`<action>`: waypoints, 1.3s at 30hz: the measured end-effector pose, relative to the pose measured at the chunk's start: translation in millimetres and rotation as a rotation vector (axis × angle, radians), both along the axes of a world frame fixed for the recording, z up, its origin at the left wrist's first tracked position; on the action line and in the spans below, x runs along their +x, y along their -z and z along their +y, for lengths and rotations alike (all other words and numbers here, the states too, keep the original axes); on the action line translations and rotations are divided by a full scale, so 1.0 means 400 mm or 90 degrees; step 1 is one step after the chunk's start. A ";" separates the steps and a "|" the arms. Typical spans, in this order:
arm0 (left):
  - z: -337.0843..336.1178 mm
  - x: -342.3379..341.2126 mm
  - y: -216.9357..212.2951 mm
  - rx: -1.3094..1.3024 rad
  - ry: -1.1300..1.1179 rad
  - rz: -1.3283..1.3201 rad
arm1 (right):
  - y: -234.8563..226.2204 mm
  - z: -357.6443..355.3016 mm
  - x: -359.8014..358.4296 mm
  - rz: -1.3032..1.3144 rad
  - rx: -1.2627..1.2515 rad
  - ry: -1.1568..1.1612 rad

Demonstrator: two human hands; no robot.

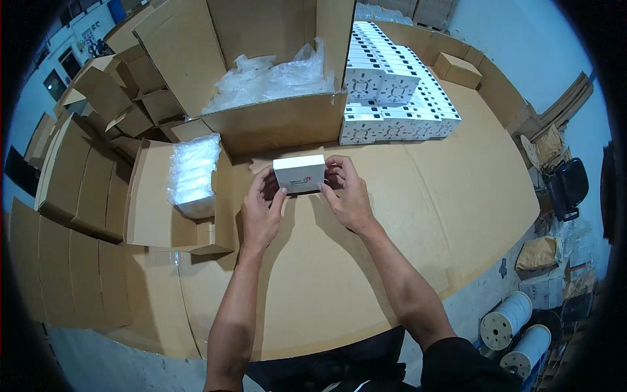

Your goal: Placing small white product boxes into protective bubble-wrap bags.

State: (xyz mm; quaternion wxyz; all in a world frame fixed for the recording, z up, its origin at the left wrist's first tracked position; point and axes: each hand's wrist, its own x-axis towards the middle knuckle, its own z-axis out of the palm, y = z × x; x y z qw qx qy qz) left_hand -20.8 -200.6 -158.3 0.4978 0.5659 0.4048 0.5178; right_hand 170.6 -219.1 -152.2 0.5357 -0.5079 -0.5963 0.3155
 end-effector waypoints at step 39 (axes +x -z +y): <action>0.595 -0.151 -0.371 0.008 0.011 0.968 | 0.018 -0.006 0.026 0.091 -0.055 0.077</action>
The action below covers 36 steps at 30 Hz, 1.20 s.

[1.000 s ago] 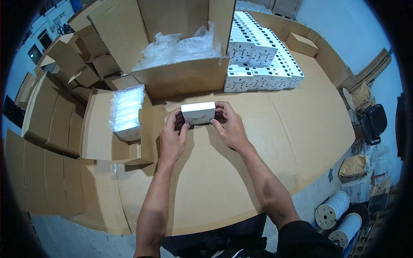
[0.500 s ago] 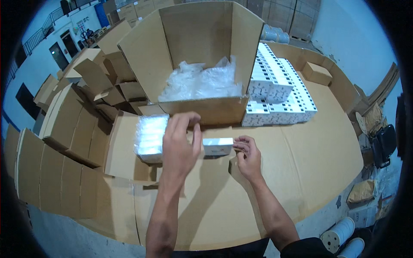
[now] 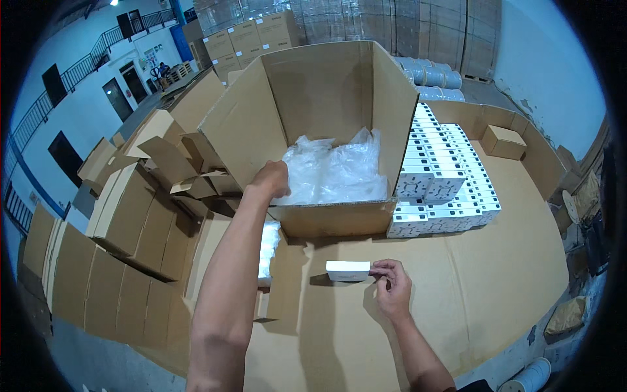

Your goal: Placing small white product boxes into protective bubble-wrap bags.

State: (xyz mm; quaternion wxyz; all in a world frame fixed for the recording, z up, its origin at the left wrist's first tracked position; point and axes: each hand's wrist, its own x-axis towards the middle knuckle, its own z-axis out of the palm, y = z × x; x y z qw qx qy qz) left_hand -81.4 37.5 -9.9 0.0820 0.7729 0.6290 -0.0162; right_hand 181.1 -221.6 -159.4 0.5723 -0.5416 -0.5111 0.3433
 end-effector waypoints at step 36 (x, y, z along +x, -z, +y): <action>-0.745 0.124 0.292 0.301 -0.089 -0.651 | -0.058 -0.115 -0.016 0.213 -0.087 -0.172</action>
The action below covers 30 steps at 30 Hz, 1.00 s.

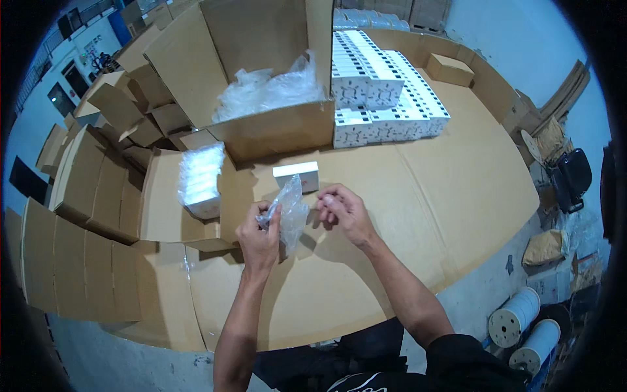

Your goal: Placing small white product boxes into protective bubble-wrap bags.

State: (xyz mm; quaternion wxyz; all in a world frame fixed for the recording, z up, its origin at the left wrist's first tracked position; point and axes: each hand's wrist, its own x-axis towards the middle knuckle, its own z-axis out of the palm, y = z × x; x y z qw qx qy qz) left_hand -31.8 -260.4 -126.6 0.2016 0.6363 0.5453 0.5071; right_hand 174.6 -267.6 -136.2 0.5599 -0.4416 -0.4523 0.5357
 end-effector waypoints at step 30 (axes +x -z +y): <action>-0.007 0.014 0.040 -0.059 0.063 -0.379 | -0.060 -0.009 0.100 -0.159 -0.165 -0.127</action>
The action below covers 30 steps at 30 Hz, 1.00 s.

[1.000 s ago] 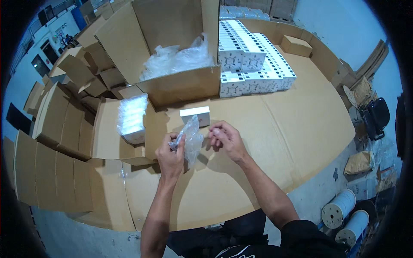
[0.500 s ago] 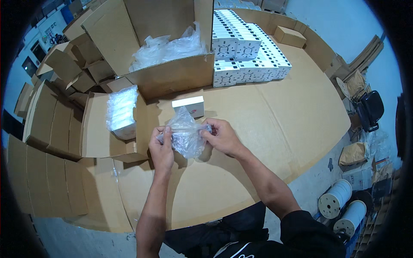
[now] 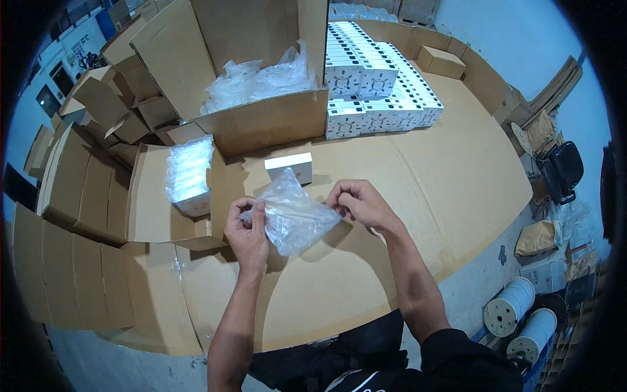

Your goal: Placing small white product boxes into protective bubble-wrap bags.

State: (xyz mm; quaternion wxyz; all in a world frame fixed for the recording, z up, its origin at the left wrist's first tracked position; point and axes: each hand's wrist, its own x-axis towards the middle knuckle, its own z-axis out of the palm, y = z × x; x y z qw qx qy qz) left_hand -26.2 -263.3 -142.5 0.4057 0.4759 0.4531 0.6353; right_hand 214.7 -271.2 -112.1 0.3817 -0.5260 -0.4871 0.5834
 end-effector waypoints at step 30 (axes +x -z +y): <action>-0.027 0.007 -0.009 -0.132 0.155 0.132 | 0.039 -0.024 -0.169 -0.109 0.320 0.226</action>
